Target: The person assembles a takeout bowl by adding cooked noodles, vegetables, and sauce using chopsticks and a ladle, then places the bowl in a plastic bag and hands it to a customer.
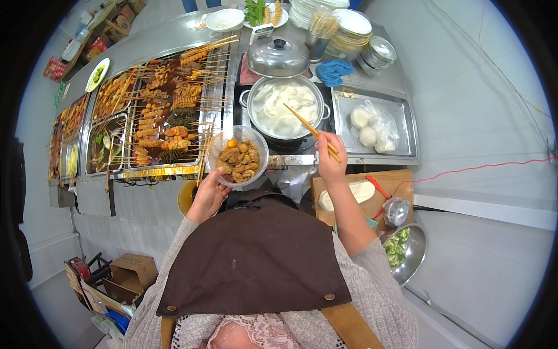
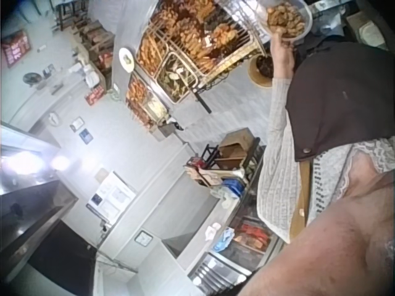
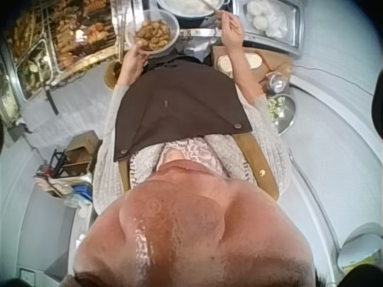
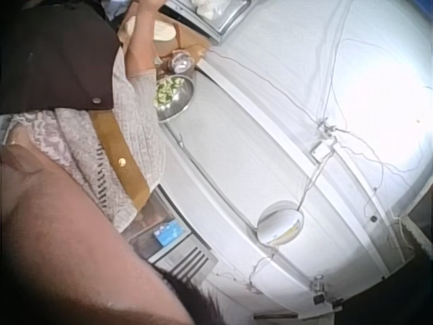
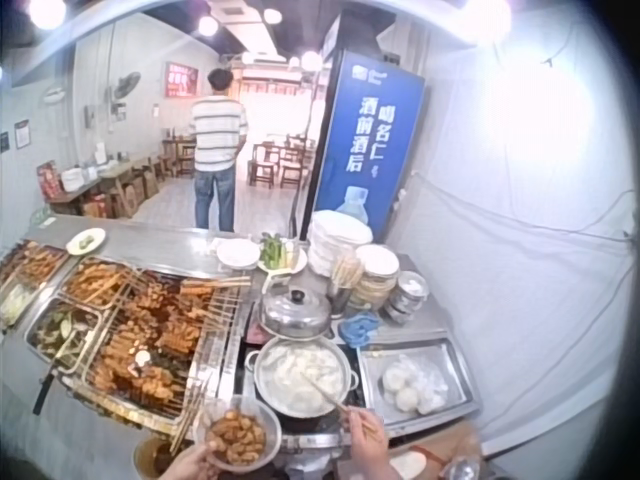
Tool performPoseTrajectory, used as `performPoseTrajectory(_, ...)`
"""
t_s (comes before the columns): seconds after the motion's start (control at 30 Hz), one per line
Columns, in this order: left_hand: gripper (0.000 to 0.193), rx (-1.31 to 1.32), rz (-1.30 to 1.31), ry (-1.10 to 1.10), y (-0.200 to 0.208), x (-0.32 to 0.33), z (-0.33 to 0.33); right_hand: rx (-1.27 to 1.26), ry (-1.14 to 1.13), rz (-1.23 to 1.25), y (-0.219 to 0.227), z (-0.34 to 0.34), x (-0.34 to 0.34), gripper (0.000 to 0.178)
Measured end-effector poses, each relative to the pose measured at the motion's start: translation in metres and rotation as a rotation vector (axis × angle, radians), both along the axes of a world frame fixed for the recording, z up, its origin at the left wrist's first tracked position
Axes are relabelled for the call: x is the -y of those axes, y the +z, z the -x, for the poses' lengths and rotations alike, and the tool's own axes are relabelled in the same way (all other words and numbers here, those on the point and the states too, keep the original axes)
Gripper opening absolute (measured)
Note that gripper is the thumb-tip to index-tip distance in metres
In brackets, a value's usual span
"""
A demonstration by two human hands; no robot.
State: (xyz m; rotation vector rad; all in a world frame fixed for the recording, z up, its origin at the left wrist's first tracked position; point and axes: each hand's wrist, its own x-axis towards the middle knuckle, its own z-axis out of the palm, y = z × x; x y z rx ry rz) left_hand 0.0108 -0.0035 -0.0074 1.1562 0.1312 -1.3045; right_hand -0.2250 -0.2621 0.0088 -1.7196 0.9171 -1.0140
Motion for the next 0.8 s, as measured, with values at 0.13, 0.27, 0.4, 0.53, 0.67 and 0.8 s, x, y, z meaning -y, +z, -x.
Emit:
performPoseTrajectory(0.13, 0.024, 0.006, -0.016, 0.004, 0.002, 0.0, 0.0, 0.026, -0.055, -0.04, -0.016, -0.026, 0.022, 0.021)
performPoseTrajectory(0.27, 0.025, 0.013, -0.013, 0.02, 0.006, -0.001, 0.002, -0.086, -0.094, -0.13, -0.046, -0.042, 0.022, 0.023)
performPoseTrajectory(0.4, 0.026, 0.016, -0.012, 0.032, 0.006, -0.003, 0.003, -0.147, 0.03, -0.095, -0.053, -0.035, 0.015, 0.027)
performPoseTrajectory(0.53, 0.028, 0.02, -0.041, 0.03, 0.007, -0.003, 0.001, -0.08, 0.033, -0.272, -0.033, -0.027, 0.016, 0.029)
performPoseTrajectory(0.67, 0.026, 0.004, -0.014, 0.01, 0.006, 0.0, 0.003, 0.087, -0.004, -0.166, -0.012, -0.009, 0.021, 0.029)
performPoseTrajectory(0.8, 0.025, 0.048, -0.048, 0.027, 0.002, -0.001, 0.004, 0.041, -0.088, -0.19, -0.014, -0.009, 0.034, 0.031)
